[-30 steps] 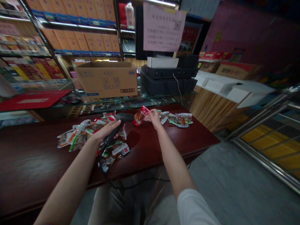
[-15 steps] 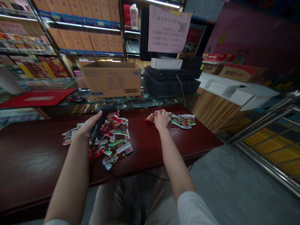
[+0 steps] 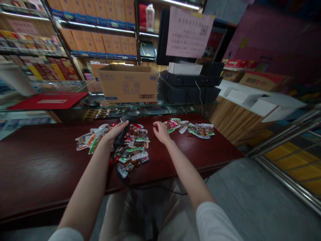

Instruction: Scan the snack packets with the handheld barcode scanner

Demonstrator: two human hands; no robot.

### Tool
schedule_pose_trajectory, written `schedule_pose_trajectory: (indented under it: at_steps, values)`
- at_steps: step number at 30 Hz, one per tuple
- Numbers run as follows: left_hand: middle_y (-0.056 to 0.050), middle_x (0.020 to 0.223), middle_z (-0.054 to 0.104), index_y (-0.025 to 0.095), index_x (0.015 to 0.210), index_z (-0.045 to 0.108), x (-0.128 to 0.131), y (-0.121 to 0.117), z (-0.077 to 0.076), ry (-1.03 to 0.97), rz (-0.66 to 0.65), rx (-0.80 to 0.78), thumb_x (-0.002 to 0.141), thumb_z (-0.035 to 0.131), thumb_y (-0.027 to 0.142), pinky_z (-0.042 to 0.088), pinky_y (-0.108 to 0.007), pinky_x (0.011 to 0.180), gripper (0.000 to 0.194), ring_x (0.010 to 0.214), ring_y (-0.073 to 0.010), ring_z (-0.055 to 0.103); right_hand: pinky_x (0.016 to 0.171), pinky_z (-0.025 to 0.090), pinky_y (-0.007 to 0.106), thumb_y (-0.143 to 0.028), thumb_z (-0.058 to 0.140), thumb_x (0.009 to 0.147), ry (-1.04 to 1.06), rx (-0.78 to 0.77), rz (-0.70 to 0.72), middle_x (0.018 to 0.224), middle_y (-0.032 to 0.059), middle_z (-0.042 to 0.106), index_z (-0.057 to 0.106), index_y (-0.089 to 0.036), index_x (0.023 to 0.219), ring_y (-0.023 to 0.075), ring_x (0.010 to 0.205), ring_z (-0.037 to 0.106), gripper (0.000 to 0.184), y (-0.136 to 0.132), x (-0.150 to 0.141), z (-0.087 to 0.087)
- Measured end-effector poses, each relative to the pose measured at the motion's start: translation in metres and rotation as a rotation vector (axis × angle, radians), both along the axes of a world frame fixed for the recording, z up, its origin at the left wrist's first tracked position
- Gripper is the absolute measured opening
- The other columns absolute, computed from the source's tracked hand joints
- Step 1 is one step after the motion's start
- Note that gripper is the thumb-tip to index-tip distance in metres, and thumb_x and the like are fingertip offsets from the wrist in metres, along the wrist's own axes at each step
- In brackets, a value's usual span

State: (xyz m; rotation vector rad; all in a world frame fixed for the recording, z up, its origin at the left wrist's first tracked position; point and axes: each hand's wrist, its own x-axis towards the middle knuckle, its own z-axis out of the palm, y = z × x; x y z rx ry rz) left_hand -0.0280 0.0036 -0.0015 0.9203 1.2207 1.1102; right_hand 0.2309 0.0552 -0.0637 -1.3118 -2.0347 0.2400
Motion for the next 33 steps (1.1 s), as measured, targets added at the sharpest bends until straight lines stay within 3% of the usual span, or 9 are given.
schedule_pose_trajectory:
  at_steps: [3,10,13,15,19,21,26,29,33]
  values:
    - [-0.001,0.055,0.062,0.015,0.084,0.060,0.015,0.001,-0.005,0.063,-0.018,-0.035,0.089,0.071,0.041,0.041,-0.022,0.040,0.028,0.041,-0.0119,0.054,0.108,0.039,0.045,-0.028,0.057,0.091,-0.051,-0.071,0.098,0.121,0.0122,0.069,0.062,-0.019,0.121,0.0270,0.118,0.061,0.032,-0.004,-0.014,-0.006]
    - [0.000,0.055,0.060,0.016,0.084,0.060,0.013,-0.003,0.003,-0.043,-0.044,-0.062,0.090,0.068,0.045,0.038,-0.020,0.036,0.031,0.039,-0.0100,0.052,0.124,0.010,0.056,-0.044,0.069,0.087,-0.202,-0.197,0.112,0.141,0.0172,0.060,0.059,-0.019,0.136,0.0332,0.137,0.051,0.056,-0.009,-0.005,-0.003]
    - [0.001,0.051,0.056,0.017,0.085,0.061,0.007,-0.009,0.017,-0.139,-0.039,-0.074,0.090,0.067,0.052,0.034,-0.019,0.035,0.036,0.037,-0.0088,0.048,0.123,0.008,0.058,-0.044,0.077,0.079,-0.210,-0.224,0.089,0.126,0.0163,0.069,0.061,-0.017,0.134,0.0344,0.128,0.058,0.064,-0.007,-0.001,-0.001]
    - [0.002,0.049,0.054,0.017,0.085,0.062,0.005,-0.014,0.024,-0.178,-0.060,-0.084,0.091,0.063,0.056,0.033,-0.019,0.034,0.039,0.036,-0.0085,0.046,0.122,0.014,0.058,-0.039,0.084,0.070,-0.151,-0.226,0.068,0.115,0.0130,0.072,0.064,-0.017,0.128,0.0332,0.119,0.063,0.065,-0.003,0.002,0.000]
    - [0.001,0.048,0.052,0.018,0.083,0.060,0.009,-0.020,0.031,-0.204,-0.107,-0.098,0.094,0.057,0.054,0.032,-0.019,0.034,0.039,0.036,-0.0081,0.044,0.103,0.044,0.050,-0.034,0.081,0.068,0.251,-0.236,0.062,0.100,0.0067,0.073,0.067,-0.019,0.100,0.0273,0.098,0.067,0.038,0.003,0.006,0.003]
    - [0.001,0.048,0.051,0.018,0.081,0.059,0.013,-0.020,0.030,-0.206,-0.133,-0.089,0.093,0.060,0.055,0.032,-0.019,0.035,0.039,0.036,-0.0082,0.044,0.092,0.052,0.043,-0.039,0.076,0.073,0.560,-0.271,0.079,0.098,0.0045,0.072,0.064,-0.020,0.097,0.0240,0.093,0.067,0.033,0.004,0.008,0.007]
    - [0.001,0.047,0.051,0.015,0.094,0.065,0.026,-0.020,0.019,-0.164,-0.287,-0.065,0.088,0.062,0.062,0.033,-0.022,0.034,0.047,0.035,-0.0099,0.042,0.084,0.057,0.034,-0.046,0.072,0.079,1.143,-0.433,0.127,0.096,-0.0002,0.072,0.060,-0.024,0.097,0.0193,0.090,0.069,0.031,0.004,0.014,0.015]
    - [0.000,0.048,0.055,0.012,0.101,0.065,0.034,-0.023,0.016,-0.131,-0.371,-0.029,0.084,0.067,0.062,0.035,-0.021,0.036,0.053,0.037,-0.0104,0.045,0.081,0.058,0.032,-0.039,0.075,0.078,1.305,-0.520,0.104,0.085,-0.0026,0.071,0.059,-0.024,0.087,0.0179,0.084,0.069,0.024,0.007,0.019,0.015]
    - [-0.001,0.050,0.059,0.012,0.102,0.065,0.042,-0.026,0.015,-0.059,-0.370,-0.023,0.081,0.072,0.061,0.037,-0.020,0.038,0.054,0.039,-0.0113,0.050,0.089,0.058,0.033,-0.030,0.074,0.081,1.423,-0.503,0.127,0.082,-0.0026,0.071,0.059,-0.024,0.083,0.0177,0.091,0.070,0.016,0.012,0.026,0.014]
